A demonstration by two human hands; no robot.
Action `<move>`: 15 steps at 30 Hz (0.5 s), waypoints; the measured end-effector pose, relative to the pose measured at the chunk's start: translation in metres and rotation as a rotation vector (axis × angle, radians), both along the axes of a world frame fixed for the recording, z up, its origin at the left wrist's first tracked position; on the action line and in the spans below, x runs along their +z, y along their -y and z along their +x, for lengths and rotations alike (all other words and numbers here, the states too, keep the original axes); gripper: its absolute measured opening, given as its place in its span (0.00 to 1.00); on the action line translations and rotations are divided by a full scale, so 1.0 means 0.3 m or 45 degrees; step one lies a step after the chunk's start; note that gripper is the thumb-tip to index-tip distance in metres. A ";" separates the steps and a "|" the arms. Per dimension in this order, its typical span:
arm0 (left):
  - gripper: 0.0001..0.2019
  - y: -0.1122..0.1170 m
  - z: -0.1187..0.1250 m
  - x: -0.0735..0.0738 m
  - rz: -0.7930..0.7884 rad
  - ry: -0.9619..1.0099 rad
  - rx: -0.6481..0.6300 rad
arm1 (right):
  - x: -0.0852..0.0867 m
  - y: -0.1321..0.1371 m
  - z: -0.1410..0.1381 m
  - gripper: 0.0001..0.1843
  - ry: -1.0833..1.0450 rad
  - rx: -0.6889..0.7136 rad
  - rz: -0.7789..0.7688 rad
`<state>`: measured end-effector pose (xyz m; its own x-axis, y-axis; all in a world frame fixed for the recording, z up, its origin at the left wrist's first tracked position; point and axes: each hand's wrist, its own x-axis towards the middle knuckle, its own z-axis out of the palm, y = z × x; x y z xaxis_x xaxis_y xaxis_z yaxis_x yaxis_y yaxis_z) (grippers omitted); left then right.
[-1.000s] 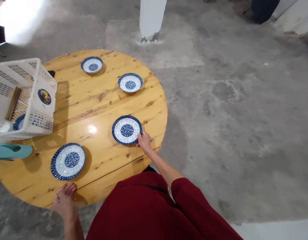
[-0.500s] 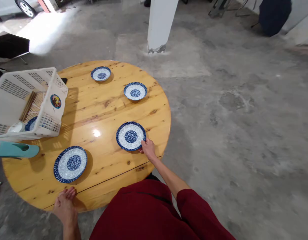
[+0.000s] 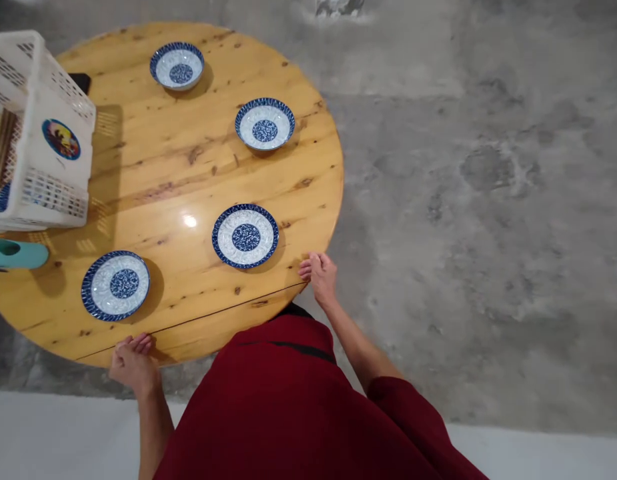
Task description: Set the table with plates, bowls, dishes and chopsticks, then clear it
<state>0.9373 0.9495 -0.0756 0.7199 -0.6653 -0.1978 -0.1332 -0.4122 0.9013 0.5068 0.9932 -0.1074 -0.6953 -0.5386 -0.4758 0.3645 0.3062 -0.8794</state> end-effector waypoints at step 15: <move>0.12 -0.072 -0.604 -0.026 0.231 -0.088 -1.288 | -0.088 -0.326 -0.135 0.16 0.105 0.015 0.475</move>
